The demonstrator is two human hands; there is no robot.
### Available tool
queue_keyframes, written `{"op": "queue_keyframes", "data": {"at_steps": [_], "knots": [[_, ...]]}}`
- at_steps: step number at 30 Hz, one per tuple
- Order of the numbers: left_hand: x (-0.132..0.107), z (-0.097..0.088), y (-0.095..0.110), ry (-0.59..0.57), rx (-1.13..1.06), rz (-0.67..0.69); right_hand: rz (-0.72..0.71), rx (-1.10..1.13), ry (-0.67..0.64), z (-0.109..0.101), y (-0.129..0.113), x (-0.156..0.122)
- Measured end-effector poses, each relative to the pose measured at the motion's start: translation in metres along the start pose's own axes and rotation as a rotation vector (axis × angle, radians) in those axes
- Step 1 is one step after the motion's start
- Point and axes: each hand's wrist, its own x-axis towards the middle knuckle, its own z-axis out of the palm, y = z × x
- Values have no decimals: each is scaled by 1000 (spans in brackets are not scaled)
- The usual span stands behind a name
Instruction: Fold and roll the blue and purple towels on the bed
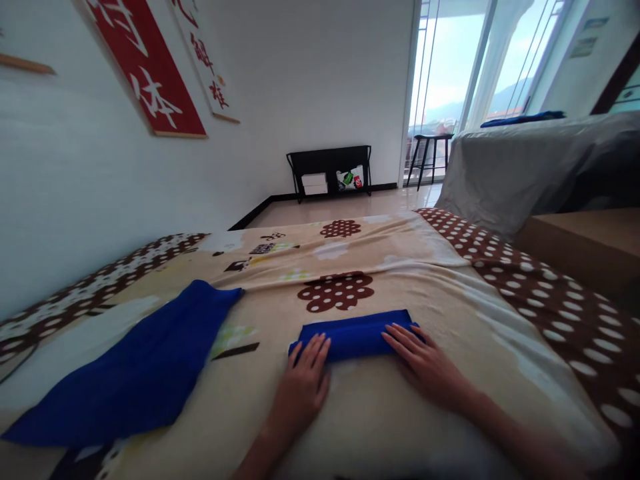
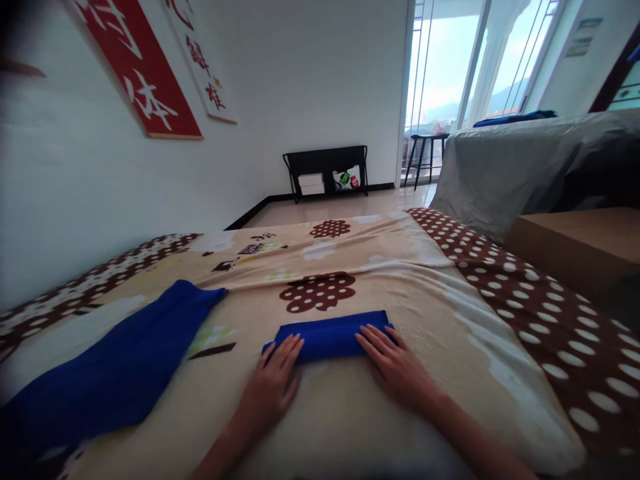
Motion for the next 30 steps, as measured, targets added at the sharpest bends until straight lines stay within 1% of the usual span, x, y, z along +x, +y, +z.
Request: {"op": "queue_keyframes", "data": {"at_steps": [3, 6, 10, 13, 15, 17, 18, 20, 22, 24, 25, 27, 30], "knots": [[-1, -3, -24, -33, -25, -53, 71, 24, 12, -1, 24, -7], [15, -12, -30, -81, -12, -101, 123, 26, 13, -2, 30, 4], [42, -21, -22, -90, 28, -137, 143, 2, 2, -1, 28, 35], [63, -17, -6, -67, 52, -166, 162, -22, 3, 4, 19, 61], [72, -10, 5, -75, 27, -115, 107, -6, -17, 9, 11, 74], [73, -2, 7, -99, -15, -44, 8, 31, -57, 14, 7, 76], [70, 1, 3, -111, -31, -20, -32, 47, -76, 15, 9, 73], [56, 7, -14, -122, -50, -12, -54, 73, -100, 16, 22, 59], [38, 11, -37, -115, -67, -27, -5, 102, -97, 16, 41, 42], [27, 14, -57, -117, -84, -56, 64, 124, -85, 18, 58, 29], [25, 15, -64, -125, -92, -71, 89, 127, -80, 19, 64, 26], [29, 15, -71, -150, -105, -89, 104, 116, -85, 19, 70, 28], [42, 12, -77, -167, -139, -90, 77, 82, -105, 8, 71, 43]]}}
